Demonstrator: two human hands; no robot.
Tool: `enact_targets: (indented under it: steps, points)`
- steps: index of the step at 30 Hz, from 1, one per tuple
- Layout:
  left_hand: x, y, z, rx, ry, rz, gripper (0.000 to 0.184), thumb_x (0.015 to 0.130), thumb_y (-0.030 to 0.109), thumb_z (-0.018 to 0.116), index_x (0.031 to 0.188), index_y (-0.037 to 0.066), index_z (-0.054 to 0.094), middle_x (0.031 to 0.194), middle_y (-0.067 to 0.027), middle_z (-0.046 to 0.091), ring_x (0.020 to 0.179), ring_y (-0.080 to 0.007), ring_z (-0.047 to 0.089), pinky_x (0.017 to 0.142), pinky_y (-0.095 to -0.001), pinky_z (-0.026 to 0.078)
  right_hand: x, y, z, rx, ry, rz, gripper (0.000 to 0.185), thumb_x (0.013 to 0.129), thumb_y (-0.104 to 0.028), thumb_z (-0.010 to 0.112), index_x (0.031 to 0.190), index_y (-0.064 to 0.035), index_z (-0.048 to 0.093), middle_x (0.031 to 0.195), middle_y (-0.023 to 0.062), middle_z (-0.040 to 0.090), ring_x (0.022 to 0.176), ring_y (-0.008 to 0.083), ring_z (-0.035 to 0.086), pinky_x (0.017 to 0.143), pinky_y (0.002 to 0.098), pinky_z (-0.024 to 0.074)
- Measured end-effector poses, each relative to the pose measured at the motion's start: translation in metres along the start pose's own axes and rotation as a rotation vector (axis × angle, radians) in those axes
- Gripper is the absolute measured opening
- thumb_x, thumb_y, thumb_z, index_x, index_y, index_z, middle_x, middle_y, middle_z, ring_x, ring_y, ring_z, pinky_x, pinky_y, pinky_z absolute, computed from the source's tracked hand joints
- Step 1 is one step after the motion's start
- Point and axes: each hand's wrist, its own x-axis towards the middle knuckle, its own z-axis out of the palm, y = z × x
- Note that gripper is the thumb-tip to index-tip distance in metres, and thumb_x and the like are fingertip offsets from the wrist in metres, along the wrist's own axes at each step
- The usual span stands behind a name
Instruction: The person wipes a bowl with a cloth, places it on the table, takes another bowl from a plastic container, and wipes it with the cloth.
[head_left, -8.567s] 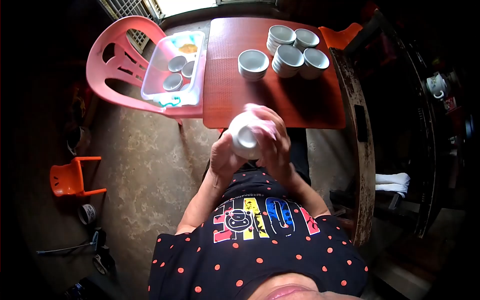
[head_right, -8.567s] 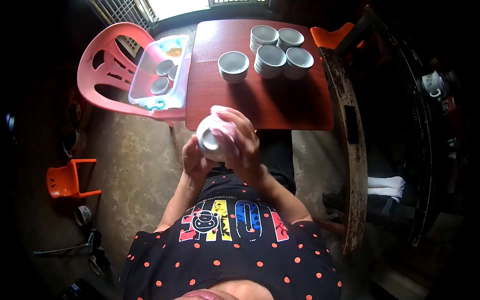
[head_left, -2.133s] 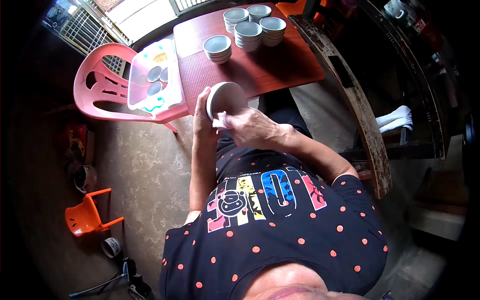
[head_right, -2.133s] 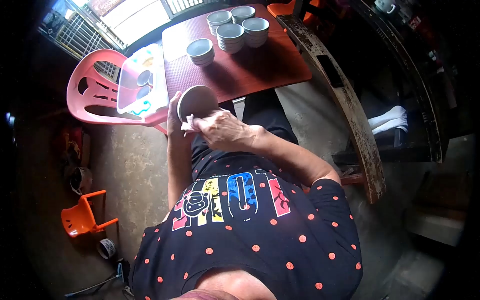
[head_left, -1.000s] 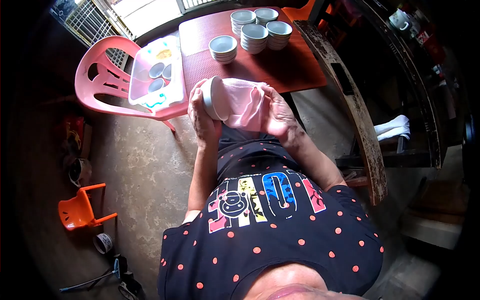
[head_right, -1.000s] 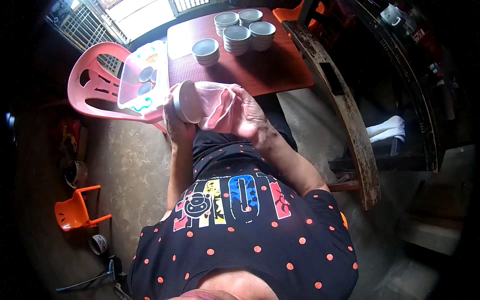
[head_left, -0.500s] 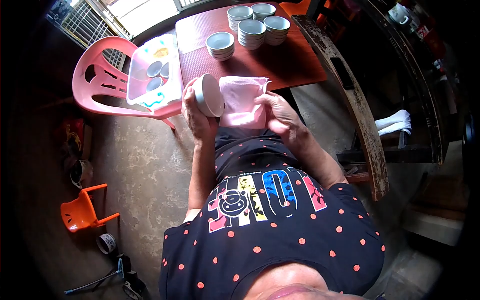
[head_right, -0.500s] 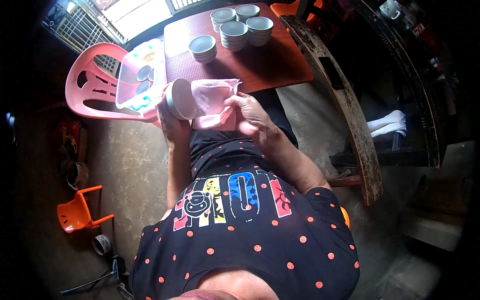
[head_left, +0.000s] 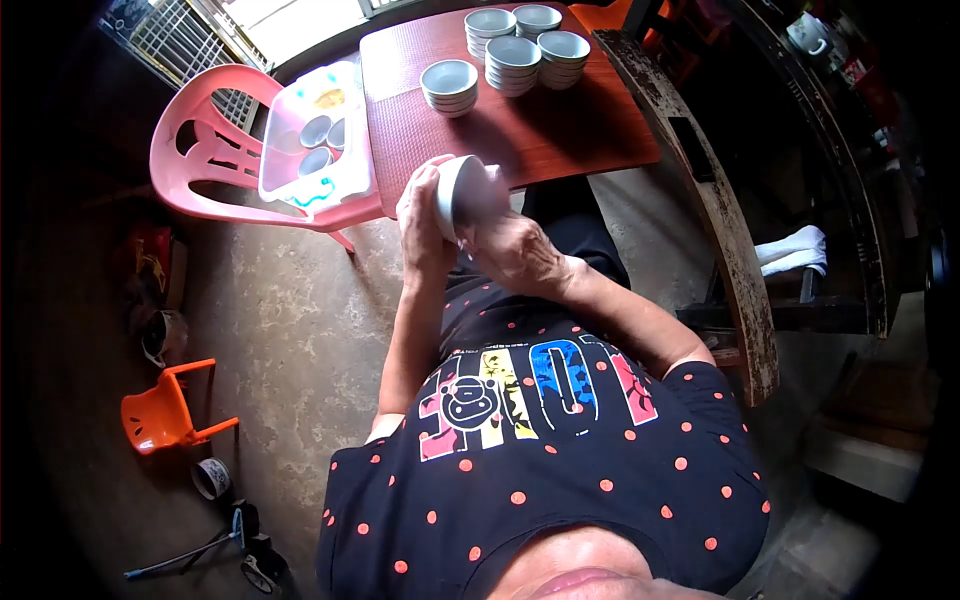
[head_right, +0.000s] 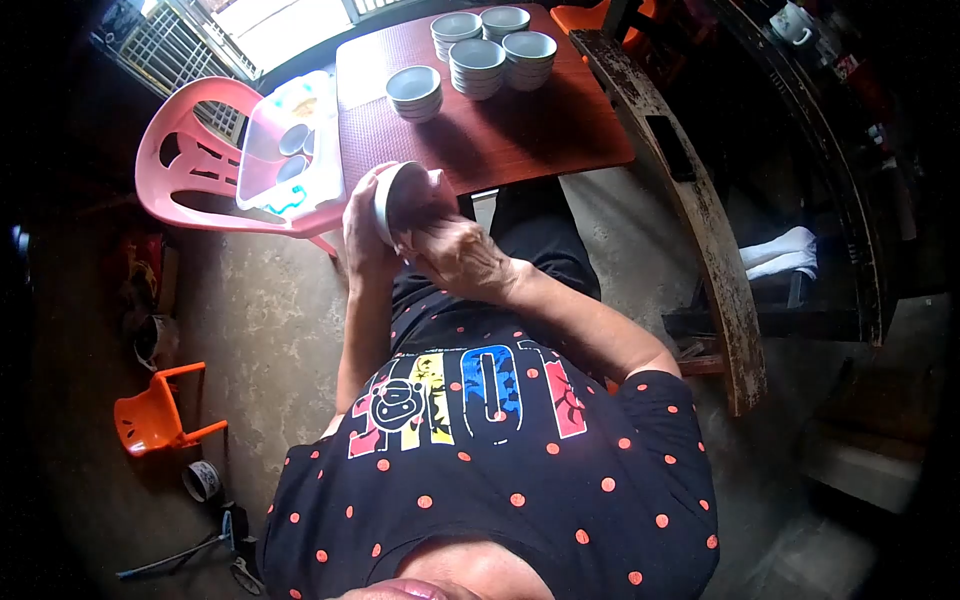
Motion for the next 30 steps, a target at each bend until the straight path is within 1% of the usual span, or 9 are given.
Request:
enact_targets:
  steps: [4, 6, 8, 11, 14, 18, 22, 26, 30]
  points:
    - [0.003, -0.016, 0.002, -0.061, 0.069, 0.047, 0.036, 0.091, 0.027, 0.048, 0.112, -0.002, 0.055, 0.102, -0.0110, 0.061, 0.090, -0.0186, 0.059, 0.082, -0.0309, 0.048, 0.000, -0.008, 0.006, 0.189, 0.043, 0.244, 0.026, 0.080, -0.007, 0.058, 0.104, 0.0031, 0.056, 0.091, 0.0144, 0.062, 0.072, 0.0251, 0.060, 0.064, 0.0352, 0.0498]
    - [-0.003, -0.017, 0.009, 0.206, 0.099, 0.230, 0.040, 0.090, 0.031, 0.048, 0.113, -0.002, 0.055, 0.098, -0.0108, 0.062, 0.087, -0.0171, 0.059, 0.080, -0.0299, 0.048, 0.019, -0.021, -0.012, 1.465, 0.308, 1.071, 0.028, 0.086, -0.018, 0.053, 0.108, 0.0006, 0.055, 0.095, 0.0050, 0.061, 0.081, 0.0162, 0.061, 0.067, 0.0319, 0.0516]
    - [-0.006, -0.015, 0.013, 0.166, 0.089, 0.312, 0.042, 0.090, 0.032, 0.046, 0.112, -0.002, 0.055, 0.096, -0.0111, 0.063, 0.085, -0.0172, 0.059, 0.079, -0.0294, 0.048, 0.015, -0.017, -0.011, 1.505, 0.217, 0.992, 0.028, 0.085, -0.015, 0.054, 0.109, -0.0009, 0.053, 0.093, 0.0090, 0.062, 0.082, 0.0170, 0.062, 0.069, 0.0333, 0.0512]
    - [-0.005, 0.001, 0.010, 0.132, 0.049, 0.206, 0.040, 0.091, 0.028, 0.041, 0.111, -0.004, 0.056, 0.098, -0.0129, 0.062, 0.088, -0.0207, 0.060, 0.081, -0.0321, 0.048, 0.007, -0.021, -0.003, 0.321, -0.040, 0.265, 0.040, 0.076, -0.011, 0.062, 0.114, -0.0005, 0.053, 0.092, 0.0200, 0.059, 0.088, 0.0277, 0.063, 0.082, 0.0408, 0.0502]
    - [0.004, 0.006, -0.004, -0.039, -0.012, -0.106, 0.038, 0.090, 0.025, 0.042, 0.111, -0.004, 0.056, 0.102, -0.0144, 0.062, 0.094, -0.0238, 0.060, 0.087, -0.0337, 0.048, -0.001, 0.012, 0.004, -0.355, -0.016, 0.036, 0.051, 0.070, -0.011, 0.064, 0.119, -0.0027, 0.052, 0.106, 0.0209, 0.058, 0.102, 0.0337, 0.057, 0.097, 0.0449, 0.0397]
    - [0.005, -0.007, -0.005, 0.022, 0.023, -0.021, 0.038, 0.091, 0.025, 0.041, 0.111, -0.004, 0.056, 0.100, -0.0135, 0.063, 0.091, -0.0218, 0.061, 0.083, -0.0328, 0.049, -0.014, 0.005, 0.015, 0.001, -0.197, 0.280, 0.041, 0.072, -0.011, 0.059, 0.111, -0.0004, 0.054, 0.108, 0.0246, 0.057, 0.102, 0.0342, 0.057, 0.092, 0.0444, 0.0428]
    - [-0.002, -0.009, 0.009, 0.098, 0.057, 0.145, 0.039, 0.092, 0.026, 0.037, 0.108, -0.003, 0.057, 0.098, -0.0128, 0.062, 0.089, -0.0202, 0.060, 0.081, -0.0313, 0.048, 0.009, -0.005, -0.029, 1.379, -0.166, 0.751, 0.027, 0.076, -0.013, 0.051, 0.098, 0.0034, 0.053, 0.085, 0.0089, 0.059, 0.077, 0.0178, 0.054, 0.078, 0.0307, 0.0444]
    - [0.001, -0.002, 0.004, -0.037, 0.022, -0.038, 0.036, 0.089, 0.024, 0.043, 0.107, -0.003, 0.058, 0.098, -0.0130, 0.063, 0.089, -0.0209, 0.060, 0.081, -0.0327, 0.049, 0.003, 0.002, -0.018, -0.074, -0.538, 0.141, 0.037, 0.079, -0.007, 0.054, 0.116, -0.0009, 0.052, 0.100, 0.0146, 0.062, 0.093, 0.0264, 0.062, 0.086, 0.0358, 0.0473]
    - [0.013, -0.013, -0.019, -0.033, 0.007, -0.194, 0.034, 0.089, 0.024, 0.046, 0.105, -0.002, 0.060, 0.098, -0.0118, 0.063, 0.088, -0.0213, 0.061, 0.081, -0.0327, 0.049, 0.003, 0.004, -0.019, -0.193, -0.515, 0.162, 0.037, 0.078, -0.004, 0.054, 0.115, -0.0023, 0.053, 0.111, 0.0184, 0.058, 0.101, 0.0319, 0.059, 0.088, 0.0417, 0.0479]
